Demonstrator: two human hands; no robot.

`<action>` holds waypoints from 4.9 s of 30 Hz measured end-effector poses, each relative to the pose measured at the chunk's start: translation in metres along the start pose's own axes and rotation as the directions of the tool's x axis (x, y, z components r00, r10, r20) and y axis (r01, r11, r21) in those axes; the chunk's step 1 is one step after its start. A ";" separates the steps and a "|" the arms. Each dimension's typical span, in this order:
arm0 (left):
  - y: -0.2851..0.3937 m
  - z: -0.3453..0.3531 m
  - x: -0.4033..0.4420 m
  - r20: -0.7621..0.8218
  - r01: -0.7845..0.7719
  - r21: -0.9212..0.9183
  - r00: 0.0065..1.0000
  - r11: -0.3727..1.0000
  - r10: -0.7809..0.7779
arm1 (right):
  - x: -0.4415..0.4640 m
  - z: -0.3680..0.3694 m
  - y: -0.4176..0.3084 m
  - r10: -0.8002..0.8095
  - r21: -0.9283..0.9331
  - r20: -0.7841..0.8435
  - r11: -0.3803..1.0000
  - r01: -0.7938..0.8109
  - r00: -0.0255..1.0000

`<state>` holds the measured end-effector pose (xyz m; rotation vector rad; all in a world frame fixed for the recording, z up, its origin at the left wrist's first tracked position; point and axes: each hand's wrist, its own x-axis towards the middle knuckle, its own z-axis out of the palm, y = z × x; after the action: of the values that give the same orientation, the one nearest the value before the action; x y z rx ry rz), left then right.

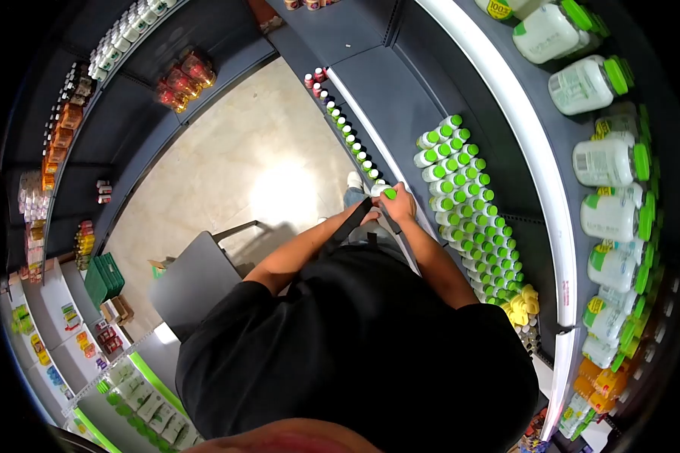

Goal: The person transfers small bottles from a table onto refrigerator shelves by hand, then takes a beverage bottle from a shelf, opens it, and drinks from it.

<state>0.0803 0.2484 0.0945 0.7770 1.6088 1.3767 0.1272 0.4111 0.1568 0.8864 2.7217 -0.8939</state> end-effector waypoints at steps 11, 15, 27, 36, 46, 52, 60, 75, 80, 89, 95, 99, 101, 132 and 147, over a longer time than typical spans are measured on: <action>-0.047 -0.070 0.138 0.219 -0.304 0.321 0.945 0.897 0.242 | 0.123 -0.051 -0.023 -0.069 -0.203 -0.089 0.978 0.050 0.994; -0.037 -0.083 0.182 0.332 -0.274 0.187 0.922 0.943 0.202 | 0.153 -0.074 -0.029 0.063 -0.283 -0.046 0.956 -0.073 0.997; -0.033 -0.129 0.247 0.428 -0.582 -0.179 0.680 0.793 0.595 | 0.196 -0.055 0.022 0.097 -0.472 -0.168 0.866 -0.167 0.981; -0.023 -0.170 0.187 0.483 0.419 -0.476 0.859 0.773 -0.168 | 0.200 -0.054 0.008 0.249 -0.375 -0.234 0.869 -0.324 0.940; -0.128 -0.271 -0.071 -0.500 0.638 0.120 0.701 0.761 -0.509 | 0.170 -0.039 -0.030 -0.154 -0.305 -0.410 0.952 0.024 0.899; -0.173 -0.258 -0.261 -0.610 0.505 -0.582 0.247 0.637 -0.753 | 0.175 0.028 -0.060 -0.569 -0.019 0.041 0.821 0.570 0.821; -0.230 -0.103 -0.343 -0.517 0.114 -0.845 0.073 0.523 -0.853 | 0.274 0.173 -0.122 -0.372 -0.096 0.677 0.811 0.578 0.635; -0.101 0.013 -0.189 -0.319 -0.169 -0.901 -0.365 0.399 -0.875 | 0.263 0.346 -0.383 0.049 -0.024 0.999 0.548 0.836 -0.004; -0.046 0.019 -0.158 -0.153 -0.404 -0.825 -0.513 0.395 -0.845 | 0.230 0.421 -0.457 0.031 0.021 0.999 0.371 0.929 -0.035; -0.038 0.079 -0.068 0.050 -0.666 -0.614 -0.568 0.424 -0.821 | 0.117 0.466 -0.478 0.028 0.170 0.983 0.192 0.966 -0.179; -0.036 0.156 -0.004 0.223 -0.846 -0.367 -0.484 0.387 -0.846 | 0.031 0.416 -0.380 0.288 0.224 0.936 -0.038 0.974 -0.204; -0.053 0.206 0.042 0.336 -0.869 -0.074 -0.483 0.489 -0.809 | -0.031 0.363 -0.308 0.494 0.583 0.775 -0.319 0.747 -0.394; -0.053 0.220 0.055 0.379 -0.882 0.020 -0.428 0.470 -0.820 | -0.062 0.360 -0.284 0.587 0.700 0.684 -0.365 0.613 -0.432; -0.107 0.391 0.012 0.371 -0.924 -0.076 -0.374 0.374 -0.850 | -0.459 0.315 -0.159 0.066 0.909 0.279 -0.342 0.241 -0.958; -0.052 0.558 -0.158 0.503 -0.888 0.130 -0.325 0.442 -0.801 | -0.590 0.441 -0.050 0.270 0.553 0.821 -0.157 0.818 -0.503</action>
<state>0.6531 0.3481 0.0631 2.0138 0.1985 -1.0276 0.5590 -0.1675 0.0024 -1.6937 1.1339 0.2735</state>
